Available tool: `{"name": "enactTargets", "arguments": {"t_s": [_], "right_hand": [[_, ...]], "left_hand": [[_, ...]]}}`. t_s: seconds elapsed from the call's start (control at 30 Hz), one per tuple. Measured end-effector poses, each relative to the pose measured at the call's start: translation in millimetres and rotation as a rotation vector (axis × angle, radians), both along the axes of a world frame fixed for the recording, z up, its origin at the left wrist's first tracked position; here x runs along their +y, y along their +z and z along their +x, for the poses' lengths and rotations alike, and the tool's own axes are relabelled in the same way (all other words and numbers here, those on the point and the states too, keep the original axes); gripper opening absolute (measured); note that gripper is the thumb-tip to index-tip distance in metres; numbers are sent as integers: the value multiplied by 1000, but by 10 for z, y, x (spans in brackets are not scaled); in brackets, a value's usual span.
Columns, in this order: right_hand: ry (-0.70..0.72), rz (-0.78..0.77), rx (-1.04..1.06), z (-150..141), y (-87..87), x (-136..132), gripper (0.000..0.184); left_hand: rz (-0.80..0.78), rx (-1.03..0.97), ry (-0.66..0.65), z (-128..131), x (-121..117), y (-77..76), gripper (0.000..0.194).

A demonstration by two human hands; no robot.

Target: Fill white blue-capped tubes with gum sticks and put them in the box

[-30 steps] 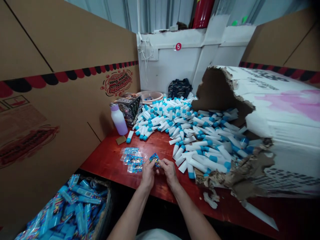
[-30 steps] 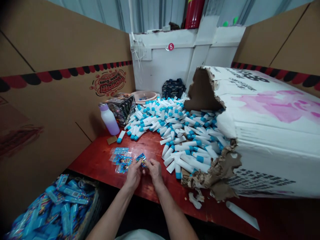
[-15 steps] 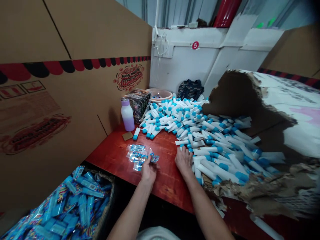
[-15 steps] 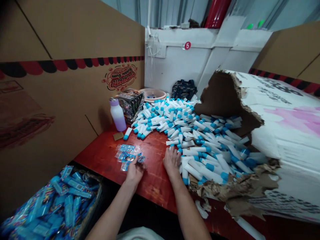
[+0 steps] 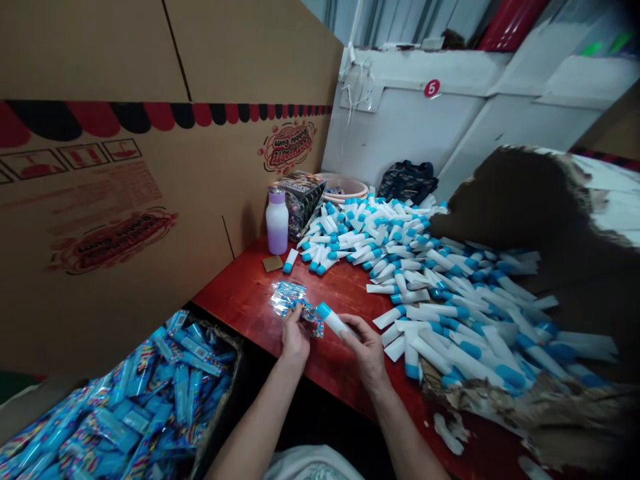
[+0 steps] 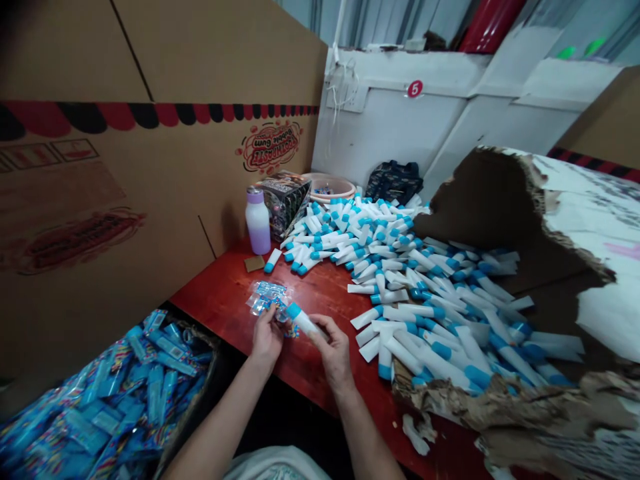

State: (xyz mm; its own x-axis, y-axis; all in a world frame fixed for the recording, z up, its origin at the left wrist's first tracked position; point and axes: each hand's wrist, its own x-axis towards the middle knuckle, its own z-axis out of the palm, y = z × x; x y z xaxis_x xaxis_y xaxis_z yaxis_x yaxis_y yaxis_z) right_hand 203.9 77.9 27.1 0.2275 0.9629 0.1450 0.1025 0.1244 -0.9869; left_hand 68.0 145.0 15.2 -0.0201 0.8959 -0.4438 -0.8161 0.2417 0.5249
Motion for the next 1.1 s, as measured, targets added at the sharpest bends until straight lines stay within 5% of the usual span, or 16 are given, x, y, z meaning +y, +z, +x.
{"name": "enactTargets", "arguments": {"t_s": [0.43, 0.57, 0.73, 0.93, 1.1], "right_hand": [[-45, 351, -652, 61, 126, -337, 36], [-111, 373, -604, 34, 94, -379, 33], [-169, 391, -491, -37, -18, -381, 29], [-296, 371, -340, -119, -26, -283, 19], [-314, 230, -292, -66, -39, -262, 25]], "left_hand": [[116, 87, -3, 160, -156, 106, 29], [132, 50, -43, 214, -231, 194, 28], [193, -28, -269, 371, -421, 328, 32], [155, -96, -239, 618, -552, 339, 22], [136, -111, -281, 556, -423, 392, 25]]}}
